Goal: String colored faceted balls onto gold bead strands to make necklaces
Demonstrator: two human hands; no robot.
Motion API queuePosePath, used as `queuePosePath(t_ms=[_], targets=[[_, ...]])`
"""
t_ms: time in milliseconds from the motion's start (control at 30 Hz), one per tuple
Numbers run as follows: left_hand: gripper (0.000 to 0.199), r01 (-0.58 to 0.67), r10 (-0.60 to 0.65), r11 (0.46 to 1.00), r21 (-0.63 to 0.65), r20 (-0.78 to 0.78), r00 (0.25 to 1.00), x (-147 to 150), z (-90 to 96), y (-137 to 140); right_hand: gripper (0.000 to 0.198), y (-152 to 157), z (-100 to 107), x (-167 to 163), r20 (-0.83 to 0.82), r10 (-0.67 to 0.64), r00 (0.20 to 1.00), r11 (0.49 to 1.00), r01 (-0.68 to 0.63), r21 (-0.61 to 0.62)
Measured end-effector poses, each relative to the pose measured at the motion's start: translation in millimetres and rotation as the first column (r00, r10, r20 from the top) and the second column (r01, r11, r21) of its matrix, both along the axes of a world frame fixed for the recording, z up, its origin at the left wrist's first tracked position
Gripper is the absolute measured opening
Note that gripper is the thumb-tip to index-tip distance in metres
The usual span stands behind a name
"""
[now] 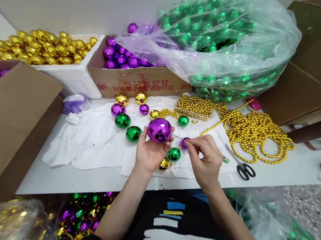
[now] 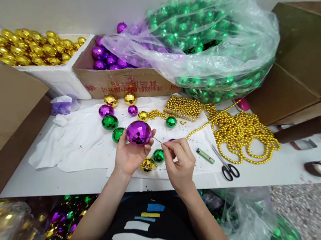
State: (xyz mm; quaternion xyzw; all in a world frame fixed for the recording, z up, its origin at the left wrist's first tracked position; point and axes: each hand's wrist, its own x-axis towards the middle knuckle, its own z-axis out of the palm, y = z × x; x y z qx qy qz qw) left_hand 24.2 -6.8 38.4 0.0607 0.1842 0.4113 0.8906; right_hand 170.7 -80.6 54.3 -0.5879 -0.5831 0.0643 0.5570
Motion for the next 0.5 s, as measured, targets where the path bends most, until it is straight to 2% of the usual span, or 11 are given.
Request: queuePosePath(t_ms=[167, 367, 500], targets=[[0.056, 0.042, -0.041, 0.998, -0.054, 0.015, 0.999, 4.9, -2.6, -1.3, 0.01, 10.2, 10.0, -0.1, -0.094, 0.0, 0.996, 0.993, 0.011, 0.114], [0.057, -0.024, 0.027, 0.988, -0.152, 0.019, 0.999, -7.6, -11.5, 3.1, 0.014, 2.3, 30.5, -4.4, -0.315, -0.044, 0.948, 0.973, 0.112, 0.2], [0.061, -0.03, 0.039, 0.979, -0.204, 0.041, 0.998, -8.8, -13.9, 6.2, 0.015, -7.5, 41.2, -8.4, -0.29, -0.01, 0.957, 0.966, 0.085, 0.245]])
